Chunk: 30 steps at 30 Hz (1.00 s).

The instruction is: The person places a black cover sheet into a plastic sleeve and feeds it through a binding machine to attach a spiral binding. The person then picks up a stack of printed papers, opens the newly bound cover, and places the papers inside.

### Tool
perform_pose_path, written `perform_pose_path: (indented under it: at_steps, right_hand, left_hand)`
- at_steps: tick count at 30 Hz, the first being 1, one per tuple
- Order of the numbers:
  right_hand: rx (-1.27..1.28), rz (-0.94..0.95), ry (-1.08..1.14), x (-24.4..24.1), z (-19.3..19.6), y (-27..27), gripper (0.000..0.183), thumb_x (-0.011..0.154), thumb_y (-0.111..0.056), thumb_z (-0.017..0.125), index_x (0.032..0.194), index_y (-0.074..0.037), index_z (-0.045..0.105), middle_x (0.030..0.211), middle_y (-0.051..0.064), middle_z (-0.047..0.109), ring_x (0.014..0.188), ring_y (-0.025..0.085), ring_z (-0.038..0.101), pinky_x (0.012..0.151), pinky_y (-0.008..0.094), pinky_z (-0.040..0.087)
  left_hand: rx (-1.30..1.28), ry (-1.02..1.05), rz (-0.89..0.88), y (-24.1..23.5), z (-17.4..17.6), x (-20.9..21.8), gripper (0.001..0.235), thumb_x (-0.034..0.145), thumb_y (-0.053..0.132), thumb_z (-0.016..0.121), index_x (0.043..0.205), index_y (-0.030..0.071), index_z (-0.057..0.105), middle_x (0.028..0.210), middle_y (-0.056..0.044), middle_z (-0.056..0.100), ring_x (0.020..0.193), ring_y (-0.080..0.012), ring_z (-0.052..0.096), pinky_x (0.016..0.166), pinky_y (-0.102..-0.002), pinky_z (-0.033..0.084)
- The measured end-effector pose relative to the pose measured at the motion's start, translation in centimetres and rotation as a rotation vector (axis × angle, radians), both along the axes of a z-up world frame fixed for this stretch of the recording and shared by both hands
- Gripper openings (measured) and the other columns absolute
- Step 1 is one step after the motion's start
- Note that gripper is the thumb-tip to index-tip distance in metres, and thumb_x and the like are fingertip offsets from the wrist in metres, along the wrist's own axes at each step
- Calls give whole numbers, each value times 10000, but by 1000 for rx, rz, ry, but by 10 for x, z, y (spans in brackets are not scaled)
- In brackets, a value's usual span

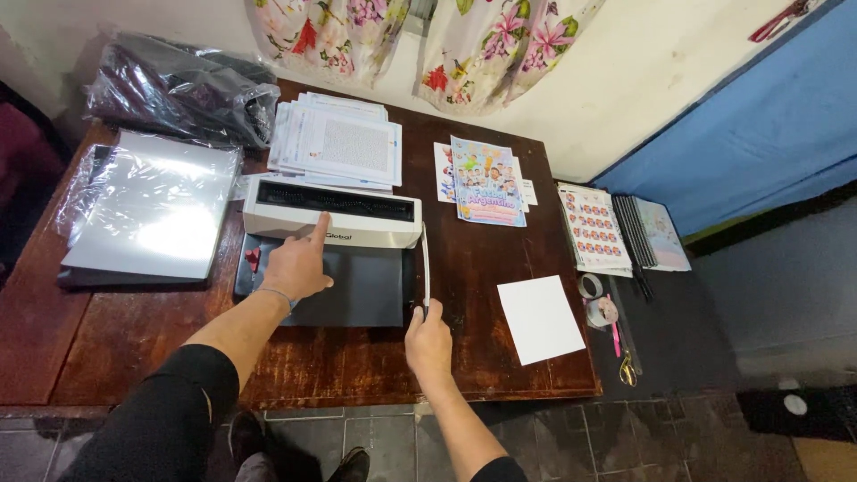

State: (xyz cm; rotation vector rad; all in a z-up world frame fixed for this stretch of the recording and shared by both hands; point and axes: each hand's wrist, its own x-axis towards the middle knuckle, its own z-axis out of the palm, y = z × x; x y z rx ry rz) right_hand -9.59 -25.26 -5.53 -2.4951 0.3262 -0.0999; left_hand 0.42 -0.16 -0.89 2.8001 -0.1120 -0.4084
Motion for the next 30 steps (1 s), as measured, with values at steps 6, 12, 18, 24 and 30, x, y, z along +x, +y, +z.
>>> perform_pose_path:
  at_steps: [6, 12, 18, 24, 30]
  right_hand:
    - [23, 16, 128, 13, 51, -3, 335, 1030, -312, 489, 1216, -37, 530, 897, 292, 709, 855, 502, 680, 770, 572, 534]
    - [-71, 129, 144, 53, 37, -32, 363, 1017, -333, 539, 1137, 7, 578, 920, 298, 709, 842, 487, 676, 791, 558, 545]
    - [112, 90, 459, 99, 141, -22, 431, 950, -384, 596, 1158, -7, 586, 793, 175, 744, 579, 238, 710, 596, 380, 584]
    - [157, 73, 340, 127, 187, -12, 404, 889, -328, 657, 1094, 16, 604, 647, 140, 674, 502, 224, 623, 464, 381, 487]
    - [-108, 243, 371, 162, 173, -23, 347, 867, -168, 575, 643, 57, 715, 593, 179, 696, 534, 261, 699, 583, 366, 551]
  left_hand:
    - [31, 16, -3, -1, 4, 0, 1296, 763, 348, 896, 1644, 191, -40, 1512, -115, 513, 1336, -407, 512, 1038, -474, 514]
    - [5, 11, 15, -1, 7, -2, 1300, 746, 328, 904, 1650, 215, -24, 1503, -106, 530, 1347, -392, 515, 1050, -472, 513]
    - [11, 15, 16, -2, 7, -2, 1312, 736, 322, 915, 1641, 221, -28, 1503, -97, 522, 1328, -412, 509, 1033, -489, 510]
    - [5, -4, 15, -2, 5, -1, 1301, 738, 325, 904, 1652, 199, -13, 1436, -102, 585, 1288, -388, 549, 1009, -490, 529]
    - [19, 17, 16, -5, 9, -1, 1303, 751, 340, 893, 1660, 190, -28, 1387, -109, 624, 1259, -386, 565, 1002, -487, 533]
